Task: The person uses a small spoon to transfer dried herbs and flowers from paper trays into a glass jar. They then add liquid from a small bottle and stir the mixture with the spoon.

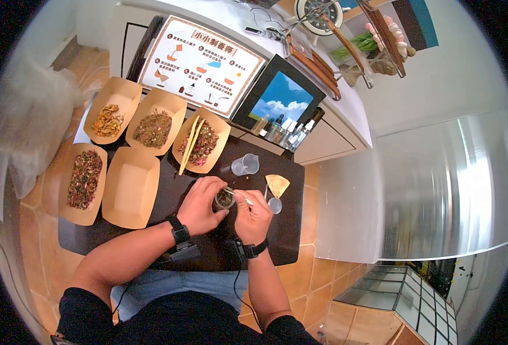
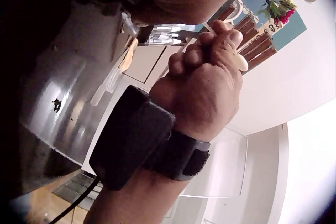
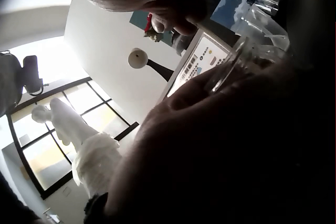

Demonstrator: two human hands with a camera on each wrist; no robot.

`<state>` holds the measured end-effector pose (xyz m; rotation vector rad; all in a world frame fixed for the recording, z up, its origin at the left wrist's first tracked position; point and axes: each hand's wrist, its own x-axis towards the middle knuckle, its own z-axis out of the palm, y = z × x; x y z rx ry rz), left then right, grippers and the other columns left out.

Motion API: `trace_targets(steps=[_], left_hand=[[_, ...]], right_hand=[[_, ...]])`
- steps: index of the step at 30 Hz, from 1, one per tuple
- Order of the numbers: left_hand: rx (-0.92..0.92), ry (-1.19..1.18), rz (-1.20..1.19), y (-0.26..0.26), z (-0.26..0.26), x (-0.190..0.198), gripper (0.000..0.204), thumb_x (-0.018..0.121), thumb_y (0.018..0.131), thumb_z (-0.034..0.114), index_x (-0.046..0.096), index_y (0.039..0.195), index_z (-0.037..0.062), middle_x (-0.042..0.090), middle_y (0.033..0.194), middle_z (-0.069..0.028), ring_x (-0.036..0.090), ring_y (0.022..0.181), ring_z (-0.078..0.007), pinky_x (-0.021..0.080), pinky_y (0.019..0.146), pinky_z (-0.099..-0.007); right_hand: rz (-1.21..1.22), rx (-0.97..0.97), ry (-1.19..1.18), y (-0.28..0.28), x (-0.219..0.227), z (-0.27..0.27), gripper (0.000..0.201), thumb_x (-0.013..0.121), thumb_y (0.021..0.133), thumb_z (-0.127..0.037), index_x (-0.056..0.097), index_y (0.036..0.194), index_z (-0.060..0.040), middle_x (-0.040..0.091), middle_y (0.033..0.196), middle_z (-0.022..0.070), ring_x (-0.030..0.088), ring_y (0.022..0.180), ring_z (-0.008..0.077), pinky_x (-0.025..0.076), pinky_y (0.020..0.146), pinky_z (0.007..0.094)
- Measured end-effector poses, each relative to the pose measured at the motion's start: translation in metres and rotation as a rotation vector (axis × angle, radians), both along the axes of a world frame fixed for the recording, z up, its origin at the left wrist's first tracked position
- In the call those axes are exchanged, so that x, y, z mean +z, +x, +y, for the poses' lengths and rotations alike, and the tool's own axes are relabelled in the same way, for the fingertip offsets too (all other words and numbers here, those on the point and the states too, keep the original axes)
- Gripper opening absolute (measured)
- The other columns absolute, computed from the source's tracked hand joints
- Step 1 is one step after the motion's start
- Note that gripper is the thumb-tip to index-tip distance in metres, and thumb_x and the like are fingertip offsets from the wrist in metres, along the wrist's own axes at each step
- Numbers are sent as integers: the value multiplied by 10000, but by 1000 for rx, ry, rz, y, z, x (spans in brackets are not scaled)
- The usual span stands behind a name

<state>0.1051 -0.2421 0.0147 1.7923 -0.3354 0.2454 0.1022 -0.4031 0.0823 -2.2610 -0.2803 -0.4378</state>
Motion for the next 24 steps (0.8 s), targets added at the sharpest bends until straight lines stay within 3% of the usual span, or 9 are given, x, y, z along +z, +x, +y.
trace_targets(steps=[12,15,21,23,24], left_hand=[[2,-12,-13,2,-2,0,631,859,734,60,616,1313,2,602,1311,-179,576,1258,-400,481,1110,-481],[1,-11,1,0,0,-1,637,861,734,60,614,1317,-3,601,1315,-180,574,1263,-398,480,1112,-480],[-5,-2,10,-1,0,-2,648,868,733,65,606,1322,1,601,1334,-182,571,1279,-402,478,1123,-478],[-19,4,6,-1,-2,-1,650,872,734,69,601,1322,6,601,1344,-184,570,1288,-407,477,1130,-479],[-19,3,9,-1,-3,-1,650,872,735,69,601,1323,7,600,1345,-184,569,1290,-408,477,1132,-478]], right_hand=[[107,40,-41,4,-4,0,112,755,1016,-56,799,1040,44,752,933,95,690,829,166,539,748,300],[90,28,-49,0,3,2,123,767,1004,-85,797,1035,30,752,919,127,727,801,207,552,720,317],[39,-37,-68,-2,2,-2,124,751,1015,-85,796,1020,31,753,914,118,716,779,209,545,716,327],[204,-14,-81,0,2,-3,141,755,1019,-105,794,1009,31,749,899,122,709,770,202,538,707,330],[160,-11,-92,0,3,-3,154,752,1021,-109,784,999,40,740,879,125,703,763,196,531,700,325]])
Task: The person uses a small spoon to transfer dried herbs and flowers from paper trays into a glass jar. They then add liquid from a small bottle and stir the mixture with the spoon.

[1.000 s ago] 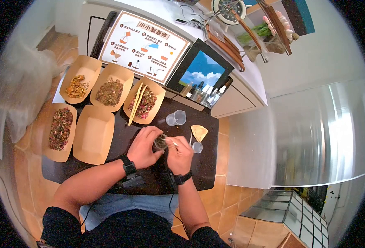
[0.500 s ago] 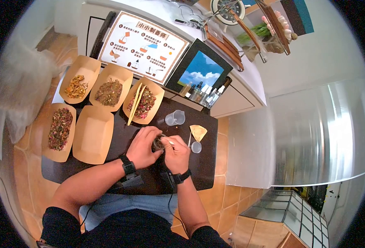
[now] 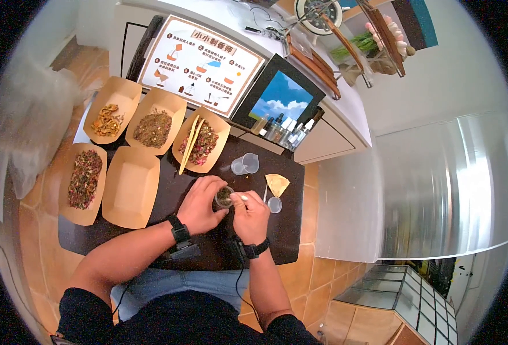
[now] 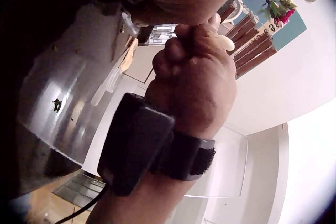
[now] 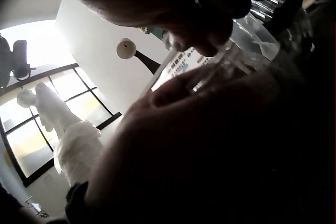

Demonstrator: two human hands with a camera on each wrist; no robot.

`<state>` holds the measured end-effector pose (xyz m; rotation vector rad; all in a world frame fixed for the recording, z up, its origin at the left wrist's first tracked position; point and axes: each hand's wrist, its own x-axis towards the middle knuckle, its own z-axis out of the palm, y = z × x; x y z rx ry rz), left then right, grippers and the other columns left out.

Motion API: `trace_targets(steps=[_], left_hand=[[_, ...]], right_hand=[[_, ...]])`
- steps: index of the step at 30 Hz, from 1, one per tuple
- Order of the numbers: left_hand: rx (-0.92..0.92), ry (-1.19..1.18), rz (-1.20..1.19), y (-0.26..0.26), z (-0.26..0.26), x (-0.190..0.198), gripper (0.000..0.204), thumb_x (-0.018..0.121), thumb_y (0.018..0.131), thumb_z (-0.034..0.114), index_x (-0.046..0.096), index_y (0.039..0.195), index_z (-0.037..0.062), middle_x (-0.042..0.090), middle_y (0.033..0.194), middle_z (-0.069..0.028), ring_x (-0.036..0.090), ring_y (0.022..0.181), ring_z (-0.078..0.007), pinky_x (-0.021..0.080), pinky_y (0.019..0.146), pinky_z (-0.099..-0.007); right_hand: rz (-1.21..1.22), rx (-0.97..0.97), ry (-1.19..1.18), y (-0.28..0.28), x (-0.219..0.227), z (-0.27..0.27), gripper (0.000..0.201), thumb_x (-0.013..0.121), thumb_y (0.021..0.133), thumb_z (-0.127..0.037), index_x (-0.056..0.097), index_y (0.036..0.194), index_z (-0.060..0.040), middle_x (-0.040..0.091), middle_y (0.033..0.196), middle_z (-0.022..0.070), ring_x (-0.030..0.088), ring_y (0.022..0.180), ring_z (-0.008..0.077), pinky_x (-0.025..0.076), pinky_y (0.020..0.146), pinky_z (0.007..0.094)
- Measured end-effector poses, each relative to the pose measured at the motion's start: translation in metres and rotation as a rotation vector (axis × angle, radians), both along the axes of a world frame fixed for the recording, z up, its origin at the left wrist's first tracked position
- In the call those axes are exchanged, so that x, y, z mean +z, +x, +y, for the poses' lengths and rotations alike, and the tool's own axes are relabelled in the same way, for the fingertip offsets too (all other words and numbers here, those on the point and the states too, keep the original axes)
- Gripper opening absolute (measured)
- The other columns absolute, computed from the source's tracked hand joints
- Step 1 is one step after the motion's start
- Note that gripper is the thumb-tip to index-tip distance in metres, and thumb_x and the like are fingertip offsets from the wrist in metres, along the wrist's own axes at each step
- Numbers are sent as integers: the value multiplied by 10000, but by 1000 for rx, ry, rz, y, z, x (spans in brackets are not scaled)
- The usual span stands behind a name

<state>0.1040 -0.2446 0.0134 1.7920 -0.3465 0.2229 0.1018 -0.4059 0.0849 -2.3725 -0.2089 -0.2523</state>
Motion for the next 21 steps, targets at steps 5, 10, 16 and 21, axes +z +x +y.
trace_targets(steps=[5,10,16,21], left_hand=[[13,-8,-14,0,1,-1,638,864,744,83,610,1323,-4,601,1324,-175,570,1273,-394,473,1123,-471],[-5,-14,26,0,2,1,652,869,733,77,603,1323,6,602,1349,-183,567,1302,-411,478,1134,-480],[13,-13,2,1,1,0,656,870,723,75,608,1320,5,607,1339,-189,574,1286,-415,481,1125,-481],[10,-5,-5,1,-1,-2,652,874,723,76,608,1315,5,609,1332,-191,577,1281,-416,483,1121,-482]], right_hand=[[-32,-26,60,-2,2,2,128,734,1024,-67,784,979,42,724,849,64,659,775,127,510,707,282],[-44,-27,93,-2,3,4,137,731,1023,-67,779,975,51,734,870,96,686,778,157,521,701,299],[-31,-1,85,-2,-2,2,145,738,1020,-71,778,983,64,751,887,127,721,768,191,537,693,317],[115,112,75,-3,-5,-4,145,738,1028,-79,786,1004,56,759,900,123,712,781,173,533,698,304]])
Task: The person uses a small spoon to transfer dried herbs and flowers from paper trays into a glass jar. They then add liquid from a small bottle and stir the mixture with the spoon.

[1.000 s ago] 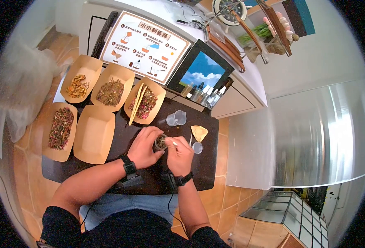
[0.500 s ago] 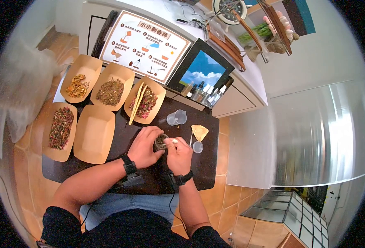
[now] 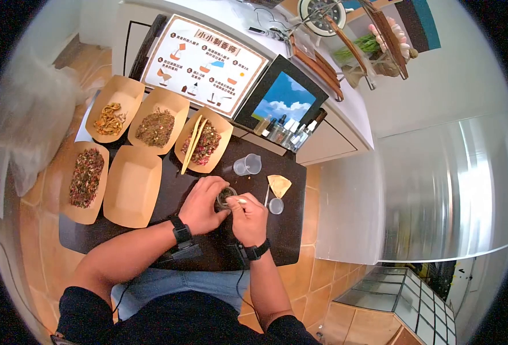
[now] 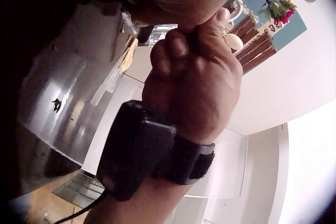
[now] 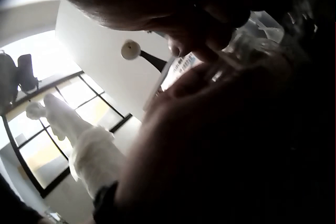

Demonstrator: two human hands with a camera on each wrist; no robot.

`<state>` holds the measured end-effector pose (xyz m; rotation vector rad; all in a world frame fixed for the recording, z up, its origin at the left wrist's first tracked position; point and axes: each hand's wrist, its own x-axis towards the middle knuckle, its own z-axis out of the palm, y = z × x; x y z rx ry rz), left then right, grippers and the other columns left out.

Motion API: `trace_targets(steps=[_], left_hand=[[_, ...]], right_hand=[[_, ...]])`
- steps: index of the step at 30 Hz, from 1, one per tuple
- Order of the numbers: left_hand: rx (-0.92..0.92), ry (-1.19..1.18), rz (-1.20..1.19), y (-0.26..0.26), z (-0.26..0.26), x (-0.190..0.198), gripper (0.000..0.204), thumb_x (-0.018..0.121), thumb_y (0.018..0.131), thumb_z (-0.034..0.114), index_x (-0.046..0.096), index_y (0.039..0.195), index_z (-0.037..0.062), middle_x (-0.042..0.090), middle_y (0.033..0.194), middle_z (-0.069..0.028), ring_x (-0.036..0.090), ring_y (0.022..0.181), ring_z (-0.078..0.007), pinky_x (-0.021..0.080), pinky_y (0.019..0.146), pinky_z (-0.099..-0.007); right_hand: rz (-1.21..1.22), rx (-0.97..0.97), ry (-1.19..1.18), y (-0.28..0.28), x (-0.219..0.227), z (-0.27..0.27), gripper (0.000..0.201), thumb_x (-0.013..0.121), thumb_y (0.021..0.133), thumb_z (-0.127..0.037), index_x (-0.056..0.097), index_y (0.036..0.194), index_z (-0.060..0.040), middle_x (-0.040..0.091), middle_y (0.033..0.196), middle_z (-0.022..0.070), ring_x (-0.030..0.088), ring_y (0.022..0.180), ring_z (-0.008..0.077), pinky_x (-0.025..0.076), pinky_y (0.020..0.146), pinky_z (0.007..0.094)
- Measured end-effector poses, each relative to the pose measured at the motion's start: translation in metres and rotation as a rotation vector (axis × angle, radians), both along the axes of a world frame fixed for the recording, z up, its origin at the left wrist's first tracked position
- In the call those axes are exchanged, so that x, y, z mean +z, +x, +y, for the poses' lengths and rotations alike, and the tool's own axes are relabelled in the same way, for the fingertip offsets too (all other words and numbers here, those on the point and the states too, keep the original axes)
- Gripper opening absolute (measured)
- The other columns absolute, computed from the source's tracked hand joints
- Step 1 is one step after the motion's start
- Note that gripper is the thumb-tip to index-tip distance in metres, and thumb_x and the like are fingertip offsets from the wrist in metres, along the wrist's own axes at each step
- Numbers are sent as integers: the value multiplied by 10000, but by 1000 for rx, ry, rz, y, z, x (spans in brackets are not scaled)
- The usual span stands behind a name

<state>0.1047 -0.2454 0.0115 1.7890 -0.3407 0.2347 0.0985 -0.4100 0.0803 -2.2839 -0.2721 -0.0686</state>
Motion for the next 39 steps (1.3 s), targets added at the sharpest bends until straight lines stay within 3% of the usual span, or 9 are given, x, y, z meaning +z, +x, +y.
trace_targets(steps=[3,7,8,10,11,14,21,36,39], left_hand=[[9,-1,4,0,3,3,647,873,723,73,609,1310,6,610,1329,-192,577,1280,-417,485,1119,-484],[17,4,-15,2,0,0,644,870,726,70,610,1312,6,613,1323,-194,579,1275,-420,485,1119,-486],[19,6,-19,3,0,-1,644,870,726,70,610,1312,6,613,1323,-194,579,1275,-420,485,1119,-486],[13,0,-10,1,1,-1,621,838,744,71,618,1321,2,601,1329,-179,572,1272,-403,477,1123,-481],[12,0,-6,0,1,-1,621,838,744,71,618,1321,2,601,1329,-179,572,1272,-403,477,1123,-481],[12,2,-23,1,-1,-1,640,862,732,70,608,1316,3,609,1330,-192,580,1273,-419,486,1119,-484],[10,-5,-17,1,0,1,651,870,729,68,606,1321,2,606,1337,-188,577,1279,-417,485,1122,-485],[10,-3,-2,1,3,1,646,869,735,80,606,1320,2,601,1330,-180,571,1274,-403,478,1124,-479],[5,3,-16,0,0,-1,638,858,747,81,610,1328,-1,601,1324,-172,570,1262,-392,477,1115,-477]], right_hand=[[-132,-51,73,0,3,6,167,731,1046,-90,794,981,50,737,899,55,649,779,109,503,688,275],[116,-52,197,3,-13,-3,168,735,1060,-121,807,1058,30,728,925,28,536,632,37,389,529,232],[112,-49,199,3,-14,-5,168,735,1060,-121,807,1058,30,728,925,28,536,632,37,389,529,232],[118,-175,299,0,-7,-1,145,769,1014,-75,800,1072,54,780,971,92,703,860,120,543,746,278],[104,-137,251,2,-8,-1,156,776,1008,-76,804,1102,45,780,980,93,715,873,127,548,755,275],[-109,-66,18,3,-5,7,157,782,1004,-85,815,1110,26,776,973,108,725,866,154,553,759,285],[-174,-141,20,3,-4,7,132,775,1002,-76,821,1079,20,759,941,109,720,832,171,547,742,298],[-184,-158,-29,2,5,6,102,770,985,-62,796,979,37,731,857,107,691,743,189,513,673,319],[-89,-131,-32,4,2,5,114,776,992,-73,799,978,38,730,854,101,685,746,170,509,672,311]])
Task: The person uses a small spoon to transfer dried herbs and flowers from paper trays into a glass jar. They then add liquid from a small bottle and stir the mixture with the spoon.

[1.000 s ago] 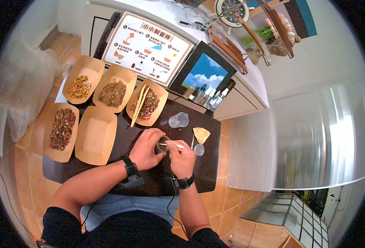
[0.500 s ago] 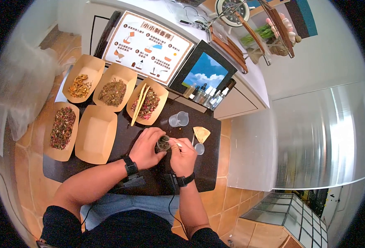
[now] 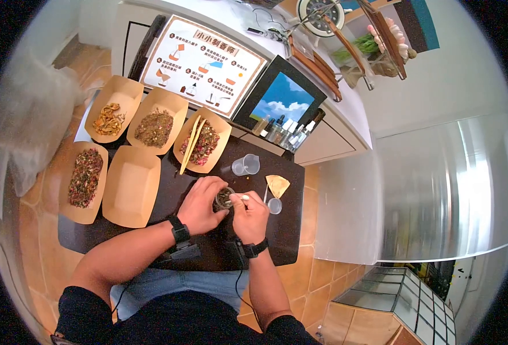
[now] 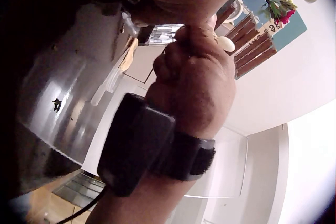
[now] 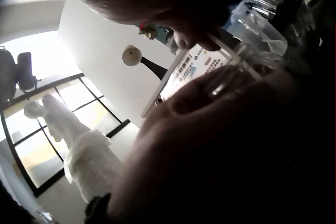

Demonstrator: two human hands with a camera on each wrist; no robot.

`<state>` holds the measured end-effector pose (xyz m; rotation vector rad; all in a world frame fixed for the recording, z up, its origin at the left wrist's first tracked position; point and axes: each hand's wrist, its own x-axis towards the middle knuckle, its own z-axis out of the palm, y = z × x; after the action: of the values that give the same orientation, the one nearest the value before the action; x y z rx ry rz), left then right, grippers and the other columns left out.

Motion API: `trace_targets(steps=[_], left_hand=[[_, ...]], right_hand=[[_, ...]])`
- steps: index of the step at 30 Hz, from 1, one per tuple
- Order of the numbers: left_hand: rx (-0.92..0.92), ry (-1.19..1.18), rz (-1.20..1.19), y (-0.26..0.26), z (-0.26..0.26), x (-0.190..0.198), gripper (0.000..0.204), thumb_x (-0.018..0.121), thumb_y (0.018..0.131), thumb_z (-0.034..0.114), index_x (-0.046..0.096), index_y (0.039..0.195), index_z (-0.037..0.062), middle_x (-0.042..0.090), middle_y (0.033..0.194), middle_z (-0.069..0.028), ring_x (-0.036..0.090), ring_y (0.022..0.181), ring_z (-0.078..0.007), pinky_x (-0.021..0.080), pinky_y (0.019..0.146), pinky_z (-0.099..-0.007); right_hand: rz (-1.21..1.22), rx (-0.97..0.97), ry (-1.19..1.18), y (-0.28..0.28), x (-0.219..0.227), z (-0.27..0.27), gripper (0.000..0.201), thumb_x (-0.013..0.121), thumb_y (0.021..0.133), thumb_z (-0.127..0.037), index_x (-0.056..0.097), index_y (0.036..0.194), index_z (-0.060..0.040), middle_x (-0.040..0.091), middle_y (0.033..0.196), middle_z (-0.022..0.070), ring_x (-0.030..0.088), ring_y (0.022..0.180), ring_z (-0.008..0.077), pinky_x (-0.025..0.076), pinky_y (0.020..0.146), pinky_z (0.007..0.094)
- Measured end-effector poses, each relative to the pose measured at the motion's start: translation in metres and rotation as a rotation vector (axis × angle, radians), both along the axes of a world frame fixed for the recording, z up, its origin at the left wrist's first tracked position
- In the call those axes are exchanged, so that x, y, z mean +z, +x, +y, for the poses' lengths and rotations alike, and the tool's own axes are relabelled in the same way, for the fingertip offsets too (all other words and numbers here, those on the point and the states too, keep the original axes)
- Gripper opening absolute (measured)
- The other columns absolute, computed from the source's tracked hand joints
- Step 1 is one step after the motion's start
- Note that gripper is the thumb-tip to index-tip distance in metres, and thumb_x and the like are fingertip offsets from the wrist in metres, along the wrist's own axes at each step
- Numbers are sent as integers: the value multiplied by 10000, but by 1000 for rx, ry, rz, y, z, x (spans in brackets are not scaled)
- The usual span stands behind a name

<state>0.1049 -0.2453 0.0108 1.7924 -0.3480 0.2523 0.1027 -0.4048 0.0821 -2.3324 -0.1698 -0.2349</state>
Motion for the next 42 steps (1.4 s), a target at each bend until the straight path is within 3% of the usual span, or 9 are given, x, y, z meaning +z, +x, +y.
trace_targets(steps=[4,7,13,16,21,23,29,31,42], left_hand=[[-1,-21,20,-1,2,2,663,880,721,69,600,1319,9,605,1335,-187,573,1286,-414,481,1121,-487],[10,1,2,1,0,0,671,884,717,68,598,1321,9,606,1333,-186,574,1286,-415,480,1124,-488],[12,-8,-3,0,0,-2,650,867,728,63,602,1319,7,605,1336,-190,574,1286,-416,478,1130,-490],[11,-1,-9,2,0,-3,642,862,731,62,604,1315,4,604,1338,-191,574,1285,-418,480,1128,-491],[10,-7,0,0,0,-1,632,858,737,66,605,1312,1,606,1330,-193,576,1280,-418,486,1118,-490],[19,-3,-14,3,0,-2,629,855,740,66,605,1313,0,606,1329,-194,576,1278,-418,488,1114,-489],[11,-1,-3,2,0,-1,650,872,733,74,601,1319,1,601,1339,-188,574,1280,-416,491,1107,-483],[1,-4,11,0,2,2,655,878,729,76,602,1319,2,601,1339,-185,573,1284,-414,488,1113,-483],[-4,2,18,1,1,3,652,876,732,79,606,1322,9,602,1338,-184,573,1286,-413,481,1127,-482]], right_hand=[[-121,-30,15,-4,4,2,117,779,994,-68,791,978,47,726,852,79,674,749,149,498,670,297],[44,19,71,0,-5,-2,119,782,998,-76,804,987,40,720,847,83,673,760,140,496,674,292],[-22,29,202,-1,-12,-4,122,787,996,-74,806,1004,46,749,896,96,686,794,149,510,695,282],[-54,28,73,-2,-16,1,128,785,998,-71,819,1061,36,745,920,97,686,808,146,521,705,293],[-57,28,112,-3,-16,4,152,802,991,-97,824,1090,17,711,915,84,675,797,156,525,709,293],[-89,18,53,-2,-16,2,155,808,996,-105,832,1106,1,691,936,51,642,846,125,507,735,270],[-130,30,-10,0,-8,1,119,809,988,-93,830,1060,0,684,895,54,630,791,135,490,690,281],[-203,2,-34,-2,-2,2,111,800,978,-82,828,1048,-1,694,878,96,671,764,185,512,675,312],[-128,23,-58,2,-4,-2,89,795,973,-76,812,983,11,698,860,104,675,744,201,507,660,325]])
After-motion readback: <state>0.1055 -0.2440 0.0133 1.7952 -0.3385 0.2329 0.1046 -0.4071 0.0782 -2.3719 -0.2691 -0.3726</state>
